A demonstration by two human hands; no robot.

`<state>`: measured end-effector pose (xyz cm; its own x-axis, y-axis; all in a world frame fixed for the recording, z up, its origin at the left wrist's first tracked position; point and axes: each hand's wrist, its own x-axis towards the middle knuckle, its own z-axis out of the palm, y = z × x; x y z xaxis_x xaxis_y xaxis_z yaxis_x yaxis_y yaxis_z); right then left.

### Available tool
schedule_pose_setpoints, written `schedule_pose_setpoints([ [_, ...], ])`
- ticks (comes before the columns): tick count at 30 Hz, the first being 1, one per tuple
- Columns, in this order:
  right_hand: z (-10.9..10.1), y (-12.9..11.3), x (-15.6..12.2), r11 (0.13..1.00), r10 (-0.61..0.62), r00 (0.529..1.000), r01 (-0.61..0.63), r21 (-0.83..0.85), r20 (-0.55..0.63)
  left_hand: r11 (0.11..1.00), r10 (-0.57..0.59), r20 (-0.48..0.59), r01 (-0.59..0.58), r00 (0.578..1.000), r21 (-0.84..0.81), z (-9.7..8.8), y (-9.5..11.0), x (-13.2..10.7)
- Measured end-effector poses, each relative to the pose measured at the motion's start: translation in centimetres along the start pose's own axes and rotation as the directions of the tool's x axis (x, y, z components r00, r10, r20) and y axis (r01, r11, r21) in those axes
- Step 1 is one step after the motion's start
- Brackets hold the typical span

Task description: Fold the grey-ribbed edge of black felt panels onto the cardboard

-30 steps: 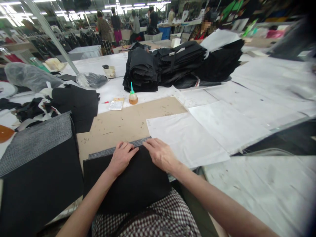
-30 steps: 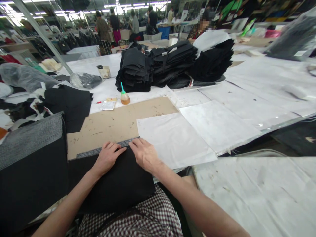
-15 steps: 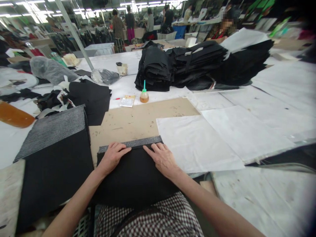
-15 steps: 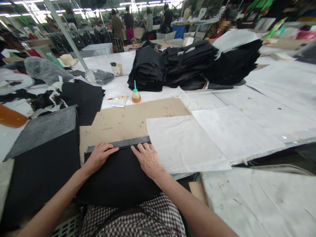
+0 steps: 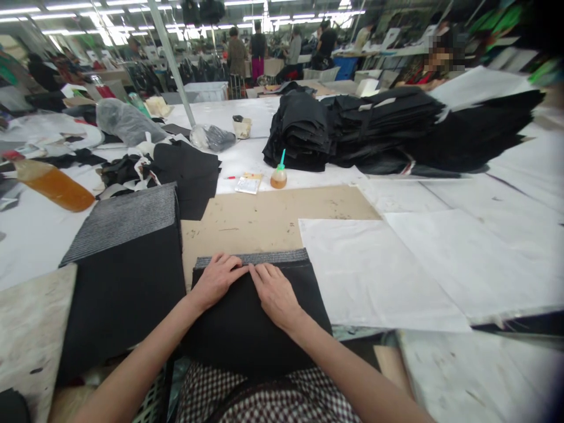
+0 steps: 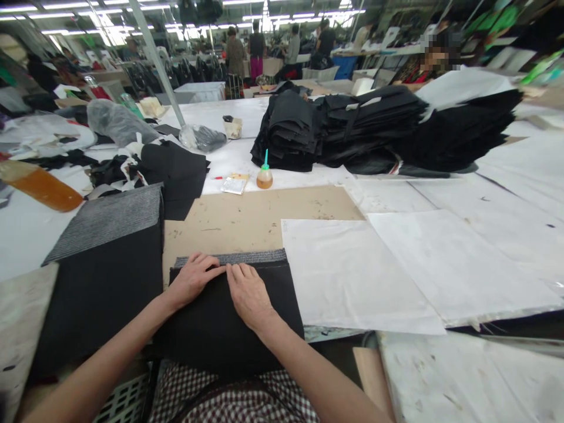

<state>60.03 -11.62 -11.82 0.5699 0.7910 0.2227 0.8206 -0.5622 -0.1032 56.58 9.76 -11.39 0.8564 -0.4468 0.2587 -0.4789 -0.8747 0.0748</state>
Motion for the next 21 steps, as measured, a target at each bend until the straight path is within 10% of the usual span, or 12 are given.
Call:
schedule_pose_setpoints([
  [9, 0.2, -0.2, 0.6, 1.000, 0.004, 0.999, -0.004, 0.021, 0.034, 0.990, -0.095, -0.046, 0.090, 0.994, -0.108, -0.7, -4.7, -5.7],
  [21, -0.8, -1.8, 2.6, 0.999, -0.024, 0.999, 0.026, -0.045, 0.047, 0.997, 0.002, 0.110, -0.011, 0.994, 0.082, -2.3, -4.8, -5.8],
])
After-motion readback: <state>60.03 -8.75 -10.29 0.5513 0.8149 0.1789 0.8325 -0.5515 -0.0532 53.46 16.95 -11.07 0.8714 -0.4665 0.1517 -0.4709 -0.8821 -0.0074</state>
